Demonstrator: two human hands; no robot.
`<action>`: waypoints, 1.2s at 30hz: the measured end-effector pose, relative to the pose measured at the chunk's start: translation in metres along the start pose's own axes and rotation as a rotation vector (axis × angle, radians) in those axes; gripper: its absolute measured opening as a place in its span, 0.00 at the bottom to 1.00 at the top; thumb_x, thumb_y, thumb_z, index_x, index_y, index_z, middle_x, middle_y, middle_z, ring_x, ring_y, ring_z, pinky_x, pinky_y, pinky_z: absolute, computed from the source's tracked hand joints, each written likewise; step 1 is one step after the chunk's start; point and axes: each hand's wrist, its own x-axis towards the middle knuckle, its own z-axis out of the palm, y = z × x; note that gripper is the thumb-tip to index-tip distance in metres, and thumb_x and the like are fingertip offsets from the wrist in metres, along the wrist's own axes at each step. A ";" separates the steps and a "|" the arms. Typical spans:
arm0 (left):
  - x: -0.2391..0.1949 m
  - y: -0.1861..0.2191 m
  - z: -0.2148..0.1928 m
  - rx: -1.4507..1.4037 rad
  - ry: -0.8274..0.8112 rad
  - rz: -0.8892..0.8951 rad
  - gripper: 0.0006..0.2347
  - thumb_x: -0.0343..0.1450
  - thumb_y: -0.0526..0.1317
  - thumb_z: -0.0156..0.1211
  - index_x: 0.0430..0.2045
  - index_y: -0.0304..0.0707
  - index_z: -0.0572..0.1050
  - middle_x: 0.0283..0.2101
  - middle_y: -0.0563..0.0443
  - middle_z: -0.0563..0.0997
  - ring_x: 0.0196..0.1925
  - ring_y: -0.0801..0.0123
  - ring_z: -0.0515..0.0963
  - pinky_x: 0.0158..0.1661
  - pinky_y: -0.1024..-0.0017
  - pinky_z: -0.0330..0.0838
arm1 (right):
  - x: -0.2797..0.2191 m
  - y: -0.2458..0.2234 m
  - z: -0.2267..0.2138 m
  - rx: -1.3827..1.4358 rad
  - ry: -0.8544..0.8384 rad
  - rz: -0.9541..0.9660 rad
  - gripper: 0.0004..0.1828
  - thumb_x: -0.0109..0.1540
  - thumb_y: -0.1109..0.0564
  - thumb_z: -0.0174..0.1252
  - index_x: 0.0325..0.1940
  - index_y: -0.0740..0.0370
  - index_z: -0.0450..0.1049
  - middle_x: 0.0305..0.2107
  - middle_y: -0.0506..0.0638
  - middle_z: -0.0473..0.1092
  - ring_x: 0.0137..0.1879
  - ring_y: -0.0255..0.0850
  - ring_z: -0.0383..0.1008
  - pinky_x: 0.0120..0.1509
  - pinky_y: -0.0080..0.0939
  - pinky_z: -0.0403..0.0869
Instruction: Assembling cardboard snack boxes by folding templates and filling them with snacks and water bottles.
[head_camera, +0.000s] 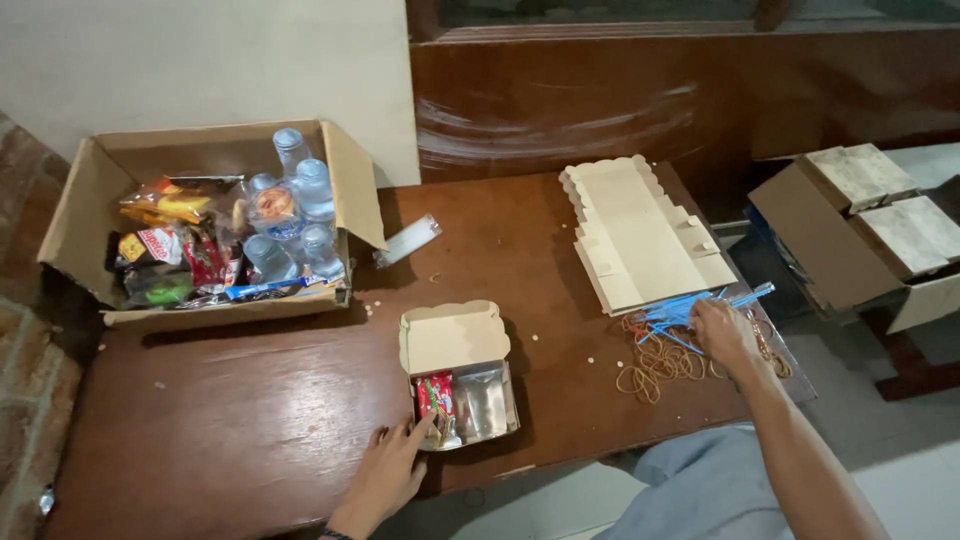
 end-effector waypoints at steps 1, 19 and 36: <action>0.000 -0.001 0.000 0.001 0.010 0.013 0.33 0.74 0.39 0.55 0.75 0.57 0.47 0.67 0.35 0.62 0.65 0.46 0.68 0.69 0.47 0.51 | 0.003 0.003 0.005 -0.008 -0.022 0.014 0.08 0.65 0.54 0.53 0.44 0.56 0.76 0.42 0.56 0.77 0.48 0.59 0.76 0.47 0.62 0.72; 0.004 -0.004 0.005 0.033 -0.001 0.005 0.34 0.73 0.38 0.56 0.75 0.58 0.47 0.68 0.34 0.61 0.64 0.44 0.68 0.68 0.49 0.54 | -0.004 0.007 0.010 0.120 -0.187 0.088 0.06 0.60 0.63 0.55 0.40 0.61 0.69 0.37 0.60 0.77 0.42 0.59 0.77 0.44 0.56 0.69; 0.003 -0.004 0.006 0.005 0.026 0.012 0.34 0.72 0.38 0.57 0.74 0.56 0.48 0.68 0.34 0.61 0.62 0.46 0.70 0.67 0.49 0.56 | 0.006 -0.038 0.039 -0.080 -0.287 -0.055 0.28 0.66 0.44 0.54 0.69 0.53 0.65 0.60 0.56 0.71 0.59 0.59 0.77 0.59 0.65 0.78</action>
